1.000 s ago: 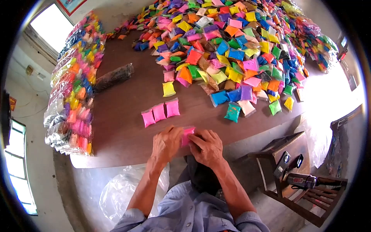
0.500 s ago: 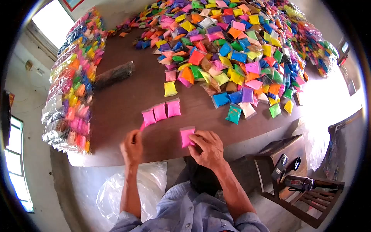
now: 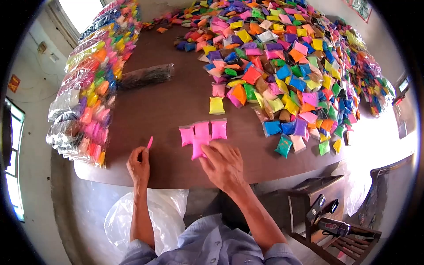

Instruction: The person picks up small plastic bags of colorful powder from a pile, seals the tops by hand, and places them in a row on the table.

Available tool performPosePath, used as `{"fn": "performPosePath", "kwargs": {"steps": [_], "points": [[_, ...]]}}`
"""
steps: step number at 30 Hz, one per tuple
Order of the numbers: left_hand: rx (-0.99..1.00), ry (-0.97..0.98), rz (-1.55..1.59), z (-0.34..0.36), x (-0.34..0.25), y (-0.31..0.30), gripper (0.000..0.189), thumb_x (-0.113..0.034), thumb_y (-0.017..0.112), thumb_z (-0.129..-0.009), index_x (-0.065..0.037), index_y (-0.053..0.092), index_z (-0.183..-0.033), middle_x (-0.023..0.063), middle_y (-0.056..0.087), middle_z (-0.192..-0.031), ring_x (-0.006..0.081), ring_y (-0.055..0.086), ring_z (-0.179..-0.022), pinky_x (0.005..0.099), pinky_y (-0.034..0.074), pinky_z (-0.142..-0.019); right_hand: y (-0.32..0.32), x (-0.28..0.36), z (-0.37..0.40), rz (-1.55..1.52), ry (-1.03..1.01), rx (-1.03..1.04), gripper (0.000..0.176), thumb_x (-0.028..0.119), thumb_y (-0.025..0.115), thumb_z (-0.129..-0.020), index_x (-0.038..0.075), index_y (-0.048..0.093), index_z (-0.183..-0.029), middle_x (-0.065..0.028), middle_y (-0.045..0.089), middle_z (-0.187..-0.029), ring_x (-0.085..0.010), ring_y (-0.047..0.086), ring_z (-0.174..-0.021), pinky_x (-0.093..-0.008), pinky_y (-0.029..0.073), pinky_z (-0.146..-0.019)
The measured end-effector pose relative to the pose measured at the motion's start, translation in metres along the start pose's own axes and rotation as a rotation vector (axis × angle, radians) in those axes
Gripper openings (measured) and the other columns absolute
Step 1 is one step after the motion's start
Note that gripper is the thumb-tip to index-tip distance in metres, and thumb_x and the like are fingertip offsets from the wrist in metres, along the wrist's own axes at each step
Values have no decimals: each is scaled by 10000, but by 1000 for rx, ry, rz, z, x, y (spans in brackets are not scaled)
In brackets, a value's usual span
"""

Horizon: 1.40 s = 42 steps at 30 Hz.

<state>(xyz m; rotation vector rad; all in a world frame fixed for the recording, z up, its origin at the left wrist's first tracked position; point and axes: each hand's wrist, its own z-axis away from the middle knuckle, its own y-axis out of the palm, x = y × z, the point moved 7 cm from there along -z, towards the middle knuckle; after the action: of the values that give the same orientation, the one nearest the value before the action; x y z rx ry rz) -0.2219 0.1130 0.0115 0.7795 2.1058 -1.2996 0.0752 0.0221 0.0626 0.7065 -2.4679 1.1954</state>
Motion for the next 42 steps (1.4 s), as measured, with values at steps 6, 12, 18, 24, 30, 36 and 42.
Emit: {"fn": "performPosePath", "kwargs": {"steps": [6, 12, 18, 24, 30, 36, 42], "points": [[8, -33, 13, -1, 7, 1, 91, -82, 710, -950, -5, 729, -994, 123, 739, -924, 255, 703, -820, 356, 543, -753, 44, 9, -36, 7, -54, 35, 295, 171, 808, -835, 130, 746, -1120, -35, 662, -1124, -251, 663, -1022, -433, 509, -929], [49, -82, 35, -4, 9, 2, 107, -91, 706, -955, 2, 732, -1001, 120, 736, -917, 236, 698, -809, 347, 544, -752, 68, 0, -37, -5, -44, 54, 295, 171, 801, -840, 132, 743, -1126, -40, 658, -1125, -255, 657, -1035, -431, 508, -935], [45, -97, 68, -3, 3, -1, 113, -103, 704, -973, -2, 737, -1012, 107, 734, -890, 190, 682, -774, 330, 536, -710, 66, -1, -38, 6, -55, 40, 312, 176, 803, -834, 136, 740, -1137, -47, 656, -1130, -261, 657, -1037, -428, 517, -917], [23, -61, 92, -2, 7, 1, 95, -84, 703, -975, -2, 736, -1008, 85, 719, -858, 162, 638, -724, 311, 513, -670, 63, -1, -38, 33, -45, 34, 301, 209, 790, -847, 142, 739, -1136, -48, 651, -1139, -269, 654, -1040, -427, 520, -909], [4, 17, 69, -2, 3, 0, 87, -76, 696, -971, -4, 730, -1006, 87, 711, -859, 169, 621, -713, 319, 508, -660, 65, -4, -33, 61, -42, 24, 368, 191, 807, -822, 134, 724, -1176, -54, 635, -1200, -264, 635, -1078, -438, 518, -920], [0, 23, 38, -1, 6, 2, 100, -99, 687, -979, -5, 718, -991, 81, 701, -850, 168, 614, -719, 325, 506, -667, 47, -8, -33, -22, -17, 17, 372, 207, 777, -858, 119, 691, -1209, -78, 616, -1208, -288, 619, -1126, -449, 495, -958], [40, -16, 17, -2, 11, 2, 110, -111, 677, -989, -8, 713, -1003, 90, 696, -855, 170, 605, -723, 331, 491, -660, 15, -31, -30, 39, 42, -47, 345, 179, 787, -849, 126, 710, -1181, -47, 642, -1164, -278, 643, -1045, -440, 517, -903]]}}
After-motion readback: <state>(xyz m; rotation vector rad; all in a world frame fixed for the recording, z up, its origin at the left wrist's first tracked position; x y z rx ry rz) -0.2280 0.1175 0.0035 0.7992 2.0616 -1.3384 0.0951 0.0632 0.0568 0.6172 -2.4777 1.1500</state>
